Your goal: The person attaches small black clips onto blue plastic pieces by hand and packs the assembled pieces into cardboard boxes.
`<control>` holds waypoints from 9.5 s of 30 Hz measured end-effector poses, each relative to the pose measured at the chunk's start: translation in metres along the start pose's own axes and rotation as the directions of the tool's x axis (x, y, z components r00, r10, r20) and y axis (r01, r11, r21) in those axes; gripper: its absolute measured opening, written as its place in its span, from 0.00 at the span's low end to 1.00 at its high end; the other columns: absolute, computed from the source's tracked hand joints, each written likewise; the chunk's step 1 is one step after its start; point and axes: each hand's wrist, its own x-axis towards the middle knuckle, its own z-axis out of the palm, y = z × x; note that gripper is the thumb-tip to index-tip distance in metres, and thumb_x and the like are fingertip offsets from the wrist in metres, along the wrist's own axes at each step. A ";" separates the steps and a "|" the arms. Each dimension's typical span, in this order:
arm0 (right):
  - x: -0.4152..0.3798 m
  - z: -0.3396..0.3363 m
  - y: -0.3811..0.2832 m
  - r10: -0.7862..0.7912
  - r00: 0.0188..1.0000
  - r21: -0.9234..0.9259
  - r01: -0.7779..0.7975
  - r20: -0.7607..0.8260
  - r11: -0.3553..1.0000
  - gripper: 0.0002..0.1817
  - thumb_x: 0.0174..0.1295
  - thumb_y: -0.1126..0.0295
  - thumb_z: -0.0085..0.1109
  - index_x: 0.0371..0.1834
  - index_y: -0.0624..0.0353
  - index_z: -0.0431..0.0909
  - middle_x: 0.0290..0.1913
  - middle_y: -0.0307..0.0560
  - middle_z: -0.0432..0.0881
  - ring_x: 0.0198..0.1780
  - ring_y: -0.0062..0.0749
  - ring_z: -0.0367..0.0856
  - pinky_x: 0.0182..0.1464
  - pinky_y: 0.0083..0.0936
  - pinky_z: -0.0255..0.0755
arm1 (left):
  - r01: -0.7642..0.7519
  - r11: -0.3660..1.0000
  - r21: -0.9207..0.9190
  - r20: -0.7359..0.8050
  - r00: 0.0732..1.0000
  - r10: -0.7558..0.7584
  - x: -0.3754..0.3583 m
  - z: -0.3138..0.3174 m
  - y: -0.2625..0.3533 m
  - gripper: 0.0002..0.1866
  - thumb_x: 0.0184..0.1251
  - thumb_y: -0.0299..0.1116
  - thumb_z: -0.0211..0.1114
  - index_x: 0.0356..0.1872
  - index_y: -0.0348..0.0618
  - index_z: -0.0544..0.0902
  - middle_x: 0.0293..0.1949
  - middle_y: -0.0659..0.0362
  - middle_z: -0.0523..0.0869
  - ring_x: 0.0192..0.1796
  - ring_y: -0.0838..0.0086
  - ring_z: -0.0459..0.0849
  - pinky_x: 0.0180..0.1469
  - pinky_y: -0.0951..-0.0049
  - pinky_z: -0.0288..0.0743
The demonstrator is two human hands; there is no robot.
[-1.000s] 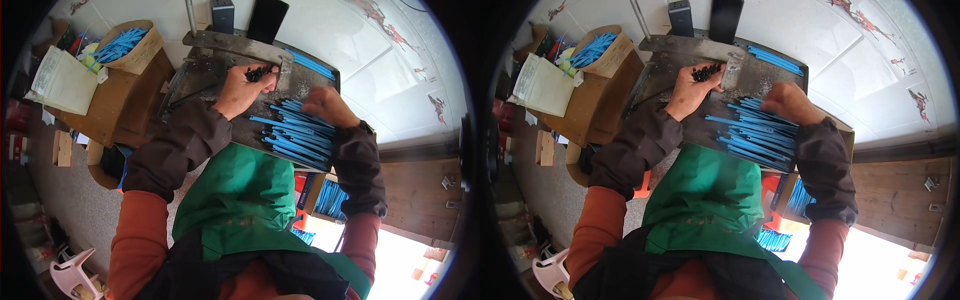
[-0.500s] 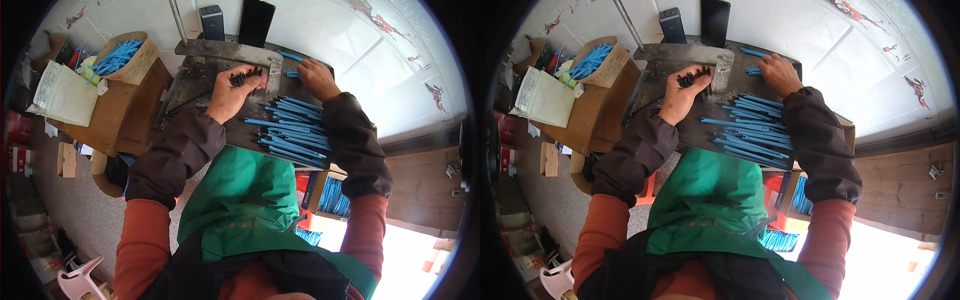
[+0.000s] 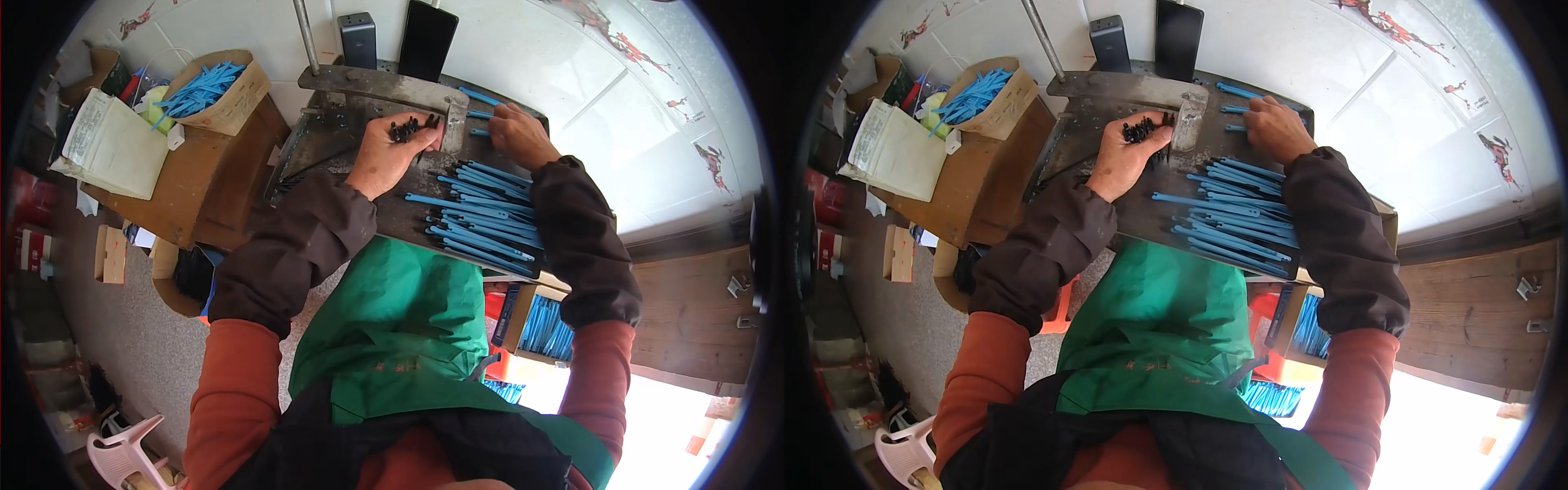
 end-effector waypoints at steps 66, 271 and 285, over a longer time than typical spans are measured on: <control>0.002 -0.029 -0.085 0.252 0.965 0.715 -0.126 -0.072 0.688 0.03 0.55 0.76 0.60 0.28 0.65 0.79 0.22 0.38 0.76 0.24 0.19 0.69 0.27 0.20 0.66 | 0.039 0.995 -0.087 -0.019 0.999 -0.040 0.006 -0.001 -0.003 0.06 0.62 0.25 0.64 0.36 0.32 0.83 0.28 0.58 0.85 0.31 0.79 0.81 0.36 0.78 0.75; -0.020 -0.047 -0.054 0.281 0.957 0.733 -0.244 0.075 0.635 0.03 0.54 0.78 0.62 0.30 0.67 0.81 0.26 0.43 0.75 0.27 0.23 0.72 0.31 0.21 0.66 | 0.092 0.979 -0.182 -0.143 0.983 -0.119 0.006 0.000 -0.007 0.08 0.56 0.24 0.69 0.37 0.33 0.84 0.31 0.59 0.86 0.32 0.80 0.82 0.37 0.80 0.78; 0.010 -0.024 -0.037 0.110 0.988 0.333 -0.069 -0.106 0.940 0.11 0.54 0.74 0.57 0.41 0.59 0.81 0.36 0.47 0.79 0.34 0.40 0.78 0.38 0.32 0.73 | 0.008 0.989 -0.151 -0.029 1.000 -0.012 0.000 -0.006 0.003 0.07 0.64 0.23 0.61 0.40 0.28 0.80 0.33 0.52 0.86 0.35 0.75 0.84 0.42 0.77 0.78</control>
